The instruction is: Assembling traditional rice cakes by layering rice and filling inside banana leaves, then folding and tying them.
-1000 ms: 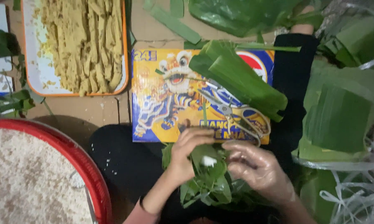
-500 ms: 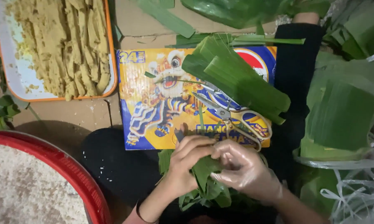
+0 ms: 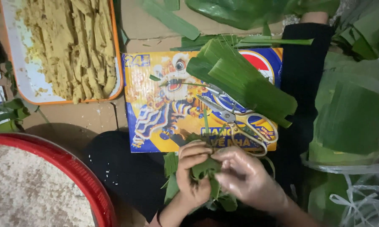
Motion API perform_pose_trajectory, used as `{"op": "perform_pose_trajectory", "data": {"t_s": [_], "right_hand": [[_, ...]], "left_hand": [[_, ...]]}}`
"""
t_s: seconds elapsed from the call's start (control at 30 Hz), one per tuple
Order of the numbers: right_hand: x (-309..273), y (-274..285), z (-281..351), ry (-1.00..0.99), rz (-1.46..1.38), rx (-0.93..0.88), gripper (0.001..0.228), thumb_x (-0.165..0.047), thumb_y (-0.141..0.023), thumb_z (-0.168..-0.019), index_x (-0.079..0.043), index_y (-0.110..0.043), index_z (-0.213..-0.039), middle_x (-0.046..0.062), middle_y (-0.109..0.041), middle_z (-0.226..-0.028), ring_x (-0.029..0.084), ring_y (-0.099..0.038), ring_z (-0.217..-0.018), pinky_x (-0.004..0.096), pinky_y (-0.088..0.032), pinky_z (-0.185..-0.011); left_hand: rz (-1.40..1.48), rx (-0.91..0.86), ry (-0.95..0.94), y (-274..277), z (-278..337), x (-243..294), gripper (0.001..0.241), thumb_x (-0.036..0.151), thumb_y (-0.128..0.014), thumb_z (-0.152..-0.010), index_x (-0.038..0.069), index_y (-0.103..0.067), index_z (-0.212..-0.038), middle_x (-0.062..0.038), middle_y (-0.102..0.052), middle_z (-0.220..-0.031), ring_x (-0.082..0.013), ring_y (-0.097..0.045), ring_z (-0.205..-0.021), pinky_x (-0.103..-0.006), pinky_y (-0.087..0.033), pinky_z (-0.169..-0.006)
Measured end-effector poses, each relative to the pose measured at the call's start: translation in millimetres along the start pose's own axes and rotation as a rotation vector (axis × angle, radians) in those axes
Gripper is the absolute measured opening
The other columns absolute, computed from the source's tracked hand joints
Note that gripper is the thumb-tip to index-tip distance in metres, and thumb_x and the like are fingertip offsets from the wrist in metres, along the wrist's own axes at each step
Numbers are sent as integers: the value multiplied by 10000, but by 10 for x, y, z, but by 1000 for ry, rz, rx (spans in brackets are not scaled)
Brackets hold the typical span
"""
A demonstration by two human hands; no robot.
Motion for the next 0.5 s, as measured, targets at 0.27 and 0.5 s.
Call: {"op": "perform_pose_trajectory", "data": {"t_s": [0.27,0.5], "right_hand": [[242,18,8,113,86,79,331,34,-730,-739,-27,-701,-1064,42,-746,-1005,103,-564,-708,224,-491,-630],[-23,62,-136,113,160,-44,369,78,-697,-717,-9,-685,-1075,37,-699,-938,104,-565,-708,228,-505,-606]], "left_hand": [[195,-444,318,478,-77,65,645,619,-458,-1019,98,-556,-1387,-127,-558,-1499,-339,-493,-1445,-589,-345,-1257],[296,-472,410,495,-301,33,320,111,-659,-760,116,-567,-1067,-81,-663,-1149,-295,-611,-1211,-654,-125,-1317]]}}
Point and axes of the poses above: each hand's wrist, its own z-axis away from the middle knuckle, its own y-axis out of the back of the hand, x = y × z, the point moved 1 cm from there along -z, towards the middle knuckle
